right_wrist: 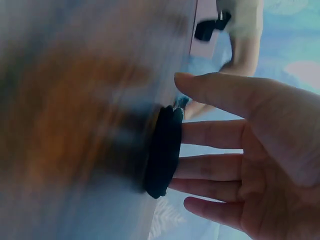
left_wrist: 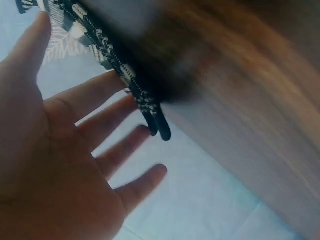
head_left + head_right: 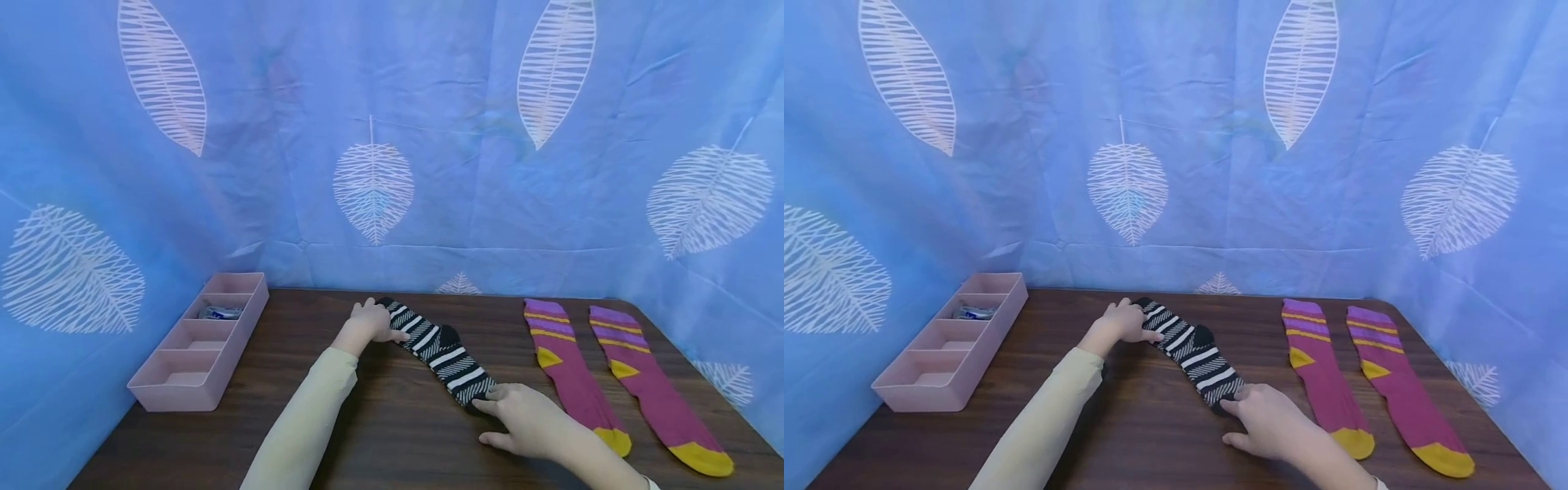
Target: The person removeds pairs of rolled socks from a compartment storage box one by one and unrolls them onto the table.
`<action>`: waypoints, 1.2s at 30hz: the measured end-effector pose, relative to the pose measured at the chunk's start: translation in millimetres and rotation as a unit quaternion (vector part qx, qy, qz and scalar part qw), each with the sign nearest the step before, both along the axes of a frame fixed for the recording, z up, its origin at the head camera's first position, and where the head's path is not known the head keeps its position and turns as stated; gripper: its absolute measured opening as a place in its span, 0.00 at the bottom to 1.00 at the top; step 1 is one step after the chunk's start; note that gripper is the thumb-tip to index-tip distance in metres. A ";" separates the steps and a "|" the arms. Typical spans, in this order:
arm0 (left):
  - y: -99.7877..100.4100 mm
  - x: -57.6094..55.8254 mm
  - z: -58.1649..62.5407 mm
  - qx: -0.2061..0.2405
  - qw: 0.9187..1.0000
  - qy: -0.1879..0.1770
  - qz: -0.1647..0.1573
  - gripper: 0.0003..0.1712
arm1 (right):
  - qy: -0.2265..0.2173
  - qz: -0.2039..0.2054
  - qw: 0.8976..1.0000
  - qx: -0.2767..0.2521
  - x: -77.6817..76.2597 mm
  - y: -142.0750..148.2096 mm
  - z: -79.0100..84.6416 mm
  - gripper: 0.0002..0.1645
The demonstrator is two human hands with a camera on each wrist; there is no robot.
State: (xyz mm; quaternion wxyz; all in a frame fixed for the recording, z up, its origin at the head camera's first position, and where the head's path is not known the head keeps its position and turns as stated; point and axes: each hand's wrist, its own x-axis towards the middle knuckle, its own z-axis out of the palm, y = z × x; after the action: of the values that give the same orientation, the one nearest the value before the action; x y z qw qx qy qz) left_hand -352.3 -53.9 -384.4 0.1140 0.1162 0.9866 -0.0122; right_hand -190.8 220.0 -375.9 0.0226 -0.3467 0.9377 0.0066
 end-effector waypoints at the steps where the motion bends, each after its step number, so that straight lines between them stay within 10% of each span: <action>1: 0.9 -2.4 -0.2 0.009 1.000 -0.005 -0.005 0.36 | -0.004 0.006 1.000 0.001 3.4 -1.4 0.3 0.31; 16: 31.5 -18.6 -3.1 0.091 0.991 -0.044 -0.091 0.35 | -0.113 0.079 0.989 -0.056 20.6 -6.0 5.3 0.28; 36: 102.1 -16.7 6.8 0.059 0.988 -0.065 -0.129 0.36 | -0.084 0.111 0.987 -0.082 32.8 28.1 -1.0 0.23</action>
State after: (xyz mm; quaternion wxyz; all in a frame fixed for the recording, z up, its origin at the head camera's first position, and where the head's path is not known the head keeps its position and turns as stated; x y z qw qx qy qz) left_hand -369.0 48.2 -377.6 0.1686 0.2498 0.9527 0.0394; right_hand -157.9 248.1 -376.9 0.0723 -0.4487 0.8854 -0.0974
